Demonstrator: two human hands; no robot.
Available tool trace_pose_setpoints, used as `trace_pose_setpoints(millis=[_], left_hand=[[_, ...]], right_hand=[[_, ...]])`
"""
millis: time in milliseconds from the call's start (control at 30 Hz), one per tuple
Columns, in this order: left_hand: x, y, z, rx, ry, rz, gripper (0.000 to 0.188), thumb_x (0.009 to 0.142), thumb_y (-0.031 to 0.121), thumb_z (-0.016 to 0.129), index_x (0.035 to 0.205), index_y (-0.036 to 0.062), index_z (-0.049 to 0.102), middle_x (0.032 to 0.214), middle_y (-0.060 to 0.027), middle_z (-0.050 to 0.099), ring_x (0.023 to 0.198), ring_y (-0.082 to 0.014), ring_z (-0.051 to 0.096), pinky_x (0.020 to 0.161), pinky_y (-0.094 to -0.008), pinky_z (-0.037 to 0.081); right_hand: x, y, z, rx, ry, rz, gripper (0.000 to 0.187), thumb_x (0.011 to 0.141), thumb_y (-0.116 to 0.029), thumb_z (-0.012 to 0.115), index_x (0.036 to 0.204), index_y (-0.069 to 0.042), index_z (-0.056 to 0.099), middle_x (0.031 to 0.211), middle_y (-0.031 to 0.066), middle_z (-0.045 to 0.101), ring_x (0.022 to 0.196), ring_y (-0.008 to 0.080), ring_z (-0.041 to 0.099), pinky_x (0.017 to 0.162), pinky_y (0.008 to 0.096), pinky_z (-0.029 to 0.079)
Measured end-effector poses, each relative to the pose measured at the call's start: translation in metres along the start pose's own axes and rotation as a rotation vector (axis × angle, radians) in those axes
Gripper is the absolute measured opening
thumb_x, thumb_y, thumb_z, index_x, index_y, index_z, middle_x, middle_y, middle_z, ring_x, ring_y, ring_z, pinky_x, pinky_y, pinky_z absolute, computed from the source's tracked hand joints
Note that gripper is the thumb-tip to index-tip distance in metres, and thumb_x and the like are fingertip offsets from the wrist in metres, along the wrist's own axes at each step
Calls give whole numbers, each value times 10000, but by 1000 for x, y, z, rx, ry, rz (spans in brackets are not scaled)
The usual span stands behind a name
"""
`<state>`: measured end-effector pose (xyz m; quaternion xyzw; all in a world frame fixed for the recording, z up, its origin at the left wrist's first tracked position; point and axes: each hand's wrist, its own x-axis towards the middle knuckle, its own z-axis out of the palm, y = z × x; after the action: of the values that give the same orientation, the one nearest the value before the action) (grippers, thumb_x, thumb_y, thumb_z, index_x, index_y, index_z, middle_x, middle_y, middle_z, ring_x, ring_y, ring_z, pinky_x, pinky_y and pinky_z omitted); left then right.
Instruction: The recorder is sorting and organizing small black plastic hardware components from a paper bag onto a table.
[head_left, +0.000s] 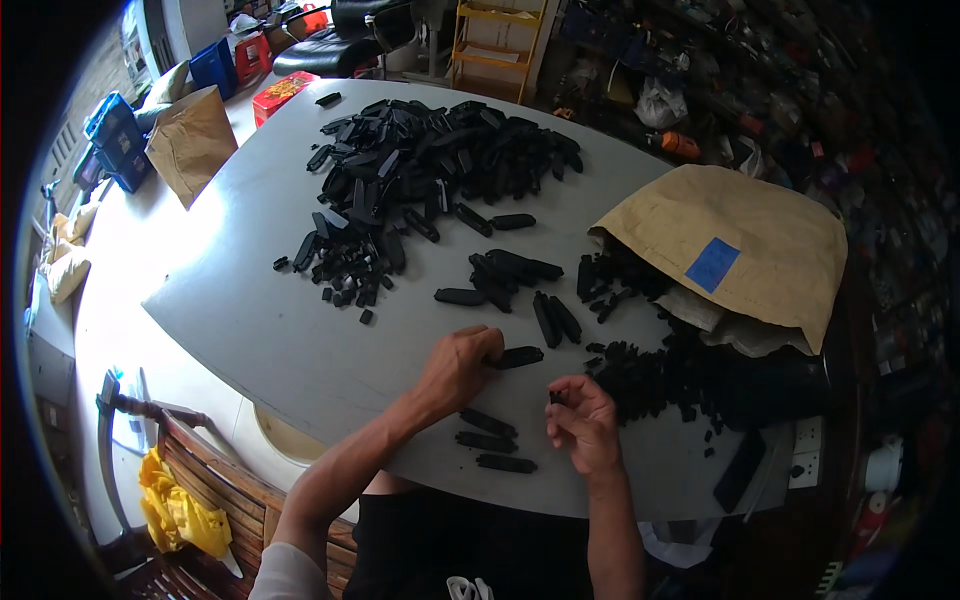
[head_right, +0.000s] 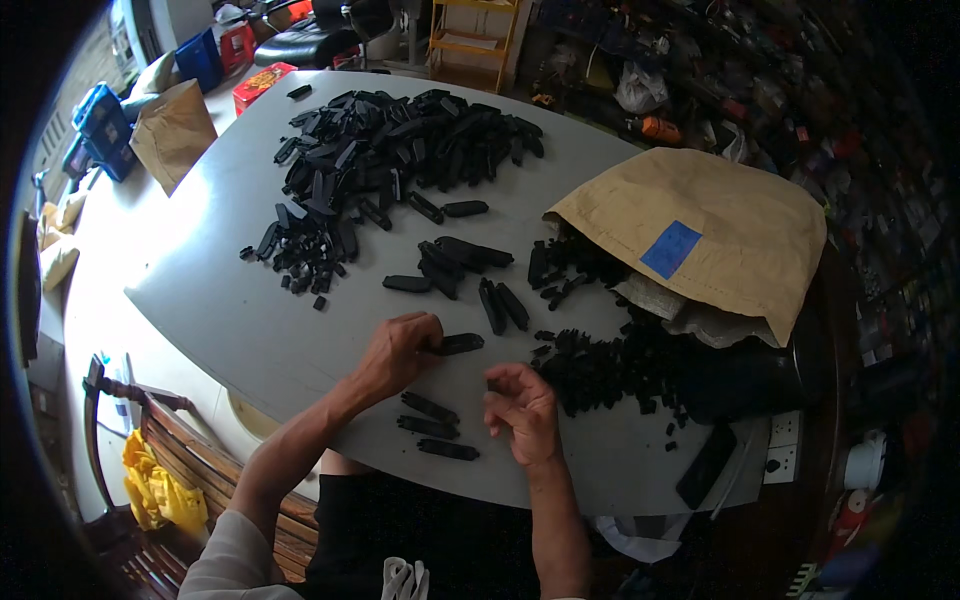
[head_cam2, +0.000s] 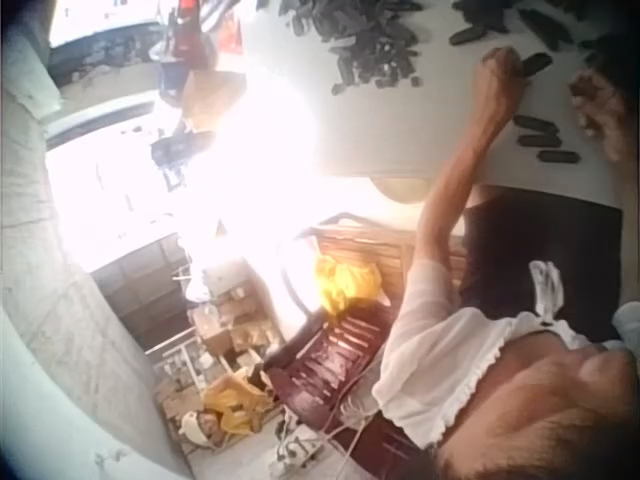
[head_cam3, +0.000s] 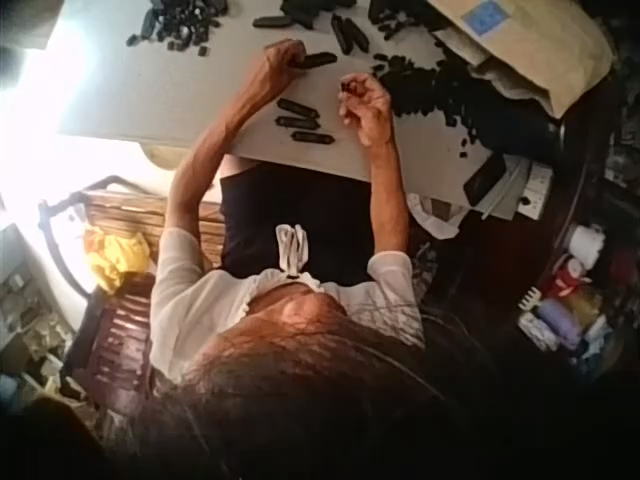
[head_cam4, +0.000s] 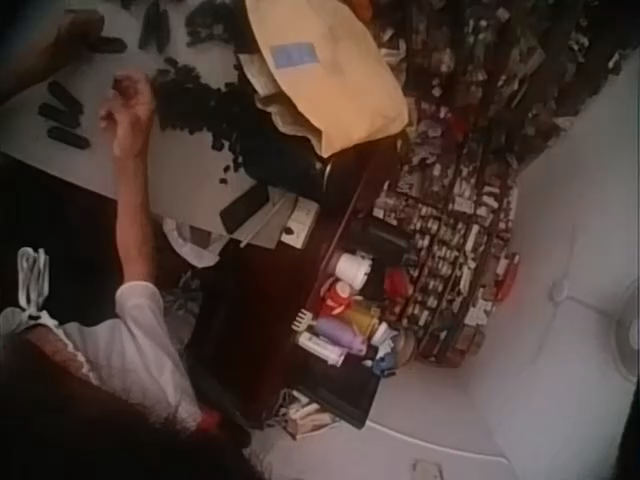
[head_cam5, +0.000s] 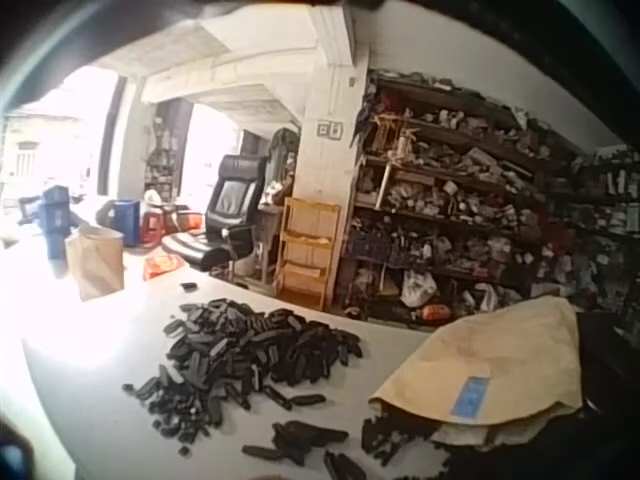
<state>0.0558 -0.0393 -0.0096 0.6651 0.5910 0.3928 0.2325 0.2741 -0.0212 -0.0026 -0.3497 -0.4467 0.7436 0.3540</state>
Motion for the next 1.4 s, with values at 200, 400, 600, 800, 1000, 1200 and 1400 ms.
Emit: trace_pose_setpoints(millis=[200,400,600,800,1000,1200,1400], left_hand=[[-5,18,2,-99,-61,36,507,670,-53,668,1143,79,541,873,-126,586,810,-299,609,679,-368,493],[-10,18,6,-130,-190,151,539,677,12,673,1188,125,545,861,-115,554,820,-313,575,686,-387,473],[1,7,2,219,-51,197,541,654,-14,673,1167,122,569,872,-92,535,872,-277,555,726,-383,478],[11,-6,11,257,-104,266,287,712,35,678,993,56,621,882,-97,545,872,-277,561,715,-365,475],[12,3,1,-60,-205,69,168,794,31,606,961,46,627,846,-130,552,776,-316,574,685,-371,470],[10,-1,2,-61,-203,50,134,812,89,583,930,36,620,872,-172,557,759,-360,576,689,-399,457],[0,-3,-3,-134,-128,65,213,744,20,623,955,28,596,911,-131,557,813,-327,580,728,-389,469]], right_hand=[[9,1,8,-146,13,-2,220,848,9,528,1063,-1,573,761,54,593,560,93,543,466,208,420],[25,2,10,-300,38,50,273,841,24,509,1102,3,588,742,29,575,555,73,519,480,205,417],[18,-6,-2,-389,88,31,296,837,28,532,1124,3,597,731,15,563,555,59,502,487,195,410],[6,-10,6,-420,141,20,260,832,35,546,1088,14,586,746,28,572,570,61,520,487,199,425],[9,-3,7,-495,148,-25,191,816,40,583,1006,17,573,790,47,581,616,78,559,510,211,460],[23,6,15,-861,136,-307,193,750,58,649,931,-1,615,887,66,563,756,157,597,626,259,483],[31,6,22,-922,124,-320,210,734,48,666,932,-7,619,921,89,561,802,212,616,667,289,492]])
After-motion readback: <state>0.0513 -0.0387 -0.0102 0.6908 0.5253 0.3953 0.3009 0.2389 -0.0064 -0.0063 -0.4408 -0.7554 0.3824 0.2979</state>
